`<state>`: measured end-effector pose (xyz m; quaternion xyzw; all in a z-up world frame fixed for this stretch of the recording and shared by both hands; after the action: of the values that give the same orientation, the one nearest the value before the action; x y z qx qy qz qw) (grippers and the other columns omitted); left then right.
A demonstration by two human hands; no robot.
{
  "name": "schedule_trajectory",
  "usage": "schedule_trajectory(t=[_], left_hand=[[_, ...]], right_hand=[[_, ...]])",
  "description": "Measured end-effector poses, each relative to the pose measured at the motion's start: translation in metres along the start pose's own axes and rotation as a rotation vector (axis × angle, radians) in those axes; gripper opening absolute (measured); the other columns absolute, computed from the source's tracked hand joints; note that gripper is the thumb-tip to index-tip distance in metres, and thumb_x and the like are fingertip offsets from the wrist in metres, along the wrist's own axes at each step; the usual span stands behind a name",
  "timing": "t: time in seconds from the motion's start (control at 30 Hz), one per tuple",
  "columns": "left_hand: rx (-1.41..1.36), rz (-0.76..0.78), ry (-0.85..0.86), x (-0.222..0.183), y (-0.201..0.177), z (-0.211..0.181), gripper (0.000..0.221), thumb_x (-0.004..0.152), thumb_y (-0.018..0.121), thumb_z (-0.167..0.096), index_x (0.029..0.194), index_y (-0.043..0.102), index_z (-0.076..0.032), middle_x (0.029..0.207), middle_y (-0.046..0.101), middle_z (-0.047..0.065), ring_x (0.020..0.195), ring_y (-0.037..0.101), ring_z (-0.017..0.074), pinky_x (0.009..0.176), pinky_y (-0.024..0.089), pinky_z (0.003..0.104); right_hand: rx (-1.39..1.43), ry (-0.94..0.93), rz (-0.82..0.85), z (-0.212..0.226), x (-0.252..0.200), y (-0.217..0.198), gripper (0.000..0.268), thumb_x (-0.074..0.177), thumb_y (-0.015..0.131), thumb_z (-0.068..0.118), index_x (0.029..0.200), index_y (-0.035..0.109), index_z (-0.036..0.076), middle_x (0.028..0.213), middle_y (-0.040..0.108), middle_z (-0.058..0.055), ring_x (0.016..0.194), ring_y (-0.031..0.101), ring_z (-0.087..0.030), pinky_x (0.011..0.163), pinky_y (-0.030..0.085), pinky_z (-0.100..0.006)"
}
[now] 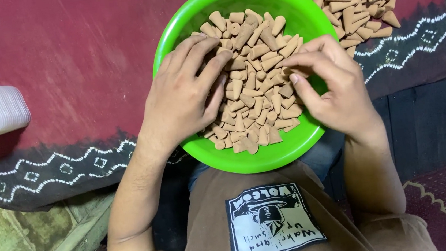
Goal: Sorting and gathering incense cones from a pile into a green plastic bowl.
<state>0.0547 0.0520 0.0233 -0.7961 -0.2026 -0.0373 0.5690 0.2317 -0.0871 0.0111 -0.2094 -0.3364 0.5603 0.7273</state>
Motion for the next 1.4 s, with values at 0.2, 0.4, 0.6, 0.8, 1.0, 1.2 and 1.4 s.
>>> schedule_trajectory(t=[0.2, 0.4, 0.6, 0.8, 1.0, 1.2, 1.4], left_hand=[[-0.001, -0.008, -0.011, -0.001, 0.001, 0.001, 0.034, 0.098, 0.066, -0.017, 0.129, 0.062, -0.005, 0.136, 0.059, 0.015, 0.130, 0.055, 0.0355, 0.102, 0.049, 0.050], [-0.017, -0.035, -0.015, -0.002, 0.002, 0.004, 0.033, 0.098, 0.066, -0.017, 0.129, 0.062, -0.005, 0.135, 0.060, 0.015, 0.128, 0.055, 0.0359, 0.103, 0.047, 0.050], [-0.041, -0.047, -0.028, -0.002, 0.001, 0.004, 0.029, 0.100, 0.063, -0.016, 0.127, 0.062, -0.005, 0.133, 0.060, 0.015, 0.127, 0.056, 0.0350, 0.101, 0.047, 0.049], [-0.067, -0.058, -0.033, -0.002, 0.000, 0.005, 0.028, 0.103, 0.063, -0.018, 0.127, 0.063, -0.003, 0.132, 0.061, 0.014, 0.128, 0.056, 0.0347, 0.103, 0.048, 0.048], [-0.079, -0.053, -0.035, -0.002, 0.001, 0.005, 0.028, 0.101, 0.064, -0.016, 0.126, 0.062, -0.004, 0.132, 0.060, 0.015, 0.128, 0.056, 0.0348, 0.102, 0.048, 0.048], [-0.074, -0.053, -0.040, -0.003, 0.001, 0.005, 0.030, 0.103, 0.063, -0.017, 0.129, 0.064, -0.002, 0.134, 0.061, 0.014, 0.130, 0.055, 0.0351, 0.105, 0.047, 0.049], [-0.063, -0.051, -0.048, -0.003, 0.002, 0.006, 0.030, 0.103, 0.062, -0.017, 0.130, 0.064, -0.003, 0.134, 0.062, 0.014, 0.129, 0.056, 0.0347, 0.106, 0.047, 0.049]], right_hand=[[-0.392, -0.070, 0.272, 0.011, 0.021, 0.022, 0.008, 0.097, 0.055, -0.006, 0.105, 0.057, -0.008, 0.111, 0.052, -0.022, 0.104, 0.056, -0.036, 0.077, 0.054, -0.045], [-0.507, -0.047, 0.431, 0.014, 0.038, 0.035, 0.025, 0.095, 0.053, 0.006, 0.117, 0.053, -0.004, 0.105, 0.045, -0.022, 0.085, 0.050, -0.038, 0.064, 0.048, -0.052], [-0.599, 0.045, 0.448, 0.007, 0.039, 0.040, 0.024, 0.107, 0.059, 0.022, 0.113, 0.057, 0.000, 0.100, 0.051, -0.017, 0.092, 0.055, -0.034, 0.065, 0.054, -0.052], [-0.795, -0.066, 0.431, 0.009, 0.035, 0.044, 0.022, 0.093, 0.065, 0.009, 0.114, 0.065, 0.002, 0.116, 0.057, -0.017, 0.100, 0.065, -0.033, 0.056, 0.063, -0.045], [-0.918, -0.185, 0.314, 0.017, 0.031, 0.038, 0.012, 0.099, 0.068, 0.018, 0.108, 0.067, 0.010, 0.107, 0.057, -0.005, 0.092, 0.061, -0.020, 0.047, 0.055, -0.032], [-0.919, -0.241, 0.283, 0.012, 0.036, 0.040, 0.032, 0.096, 0.071, 0.023, 0.128, 0.074, 0.023, 0.113, 0.062, -0.004, 0.093, 0.062, -0.020, 0.054, 0.056, -0.030], [-0.912, -0.319, 0.206, 0.021, 0.035, 0.036, 0.027, 0.096, 0.072, 0.016, 0.124, 0.073, 0.016, 0.106, 0.063, -0.003, 0.091, 0.066, -0.019, 0.058, 0.055, -0.028]])
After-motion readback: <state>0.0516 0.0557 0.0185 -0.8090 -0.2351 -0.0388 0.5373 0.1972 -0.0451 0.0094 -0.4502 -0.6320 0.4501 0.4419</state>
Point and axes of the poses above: each hand's wrist, its own x-axis towards the middle knuckle, its own y-axis out of the palm, z = x × y, the point moved 6 cm from there along x, towards the middle knuckle
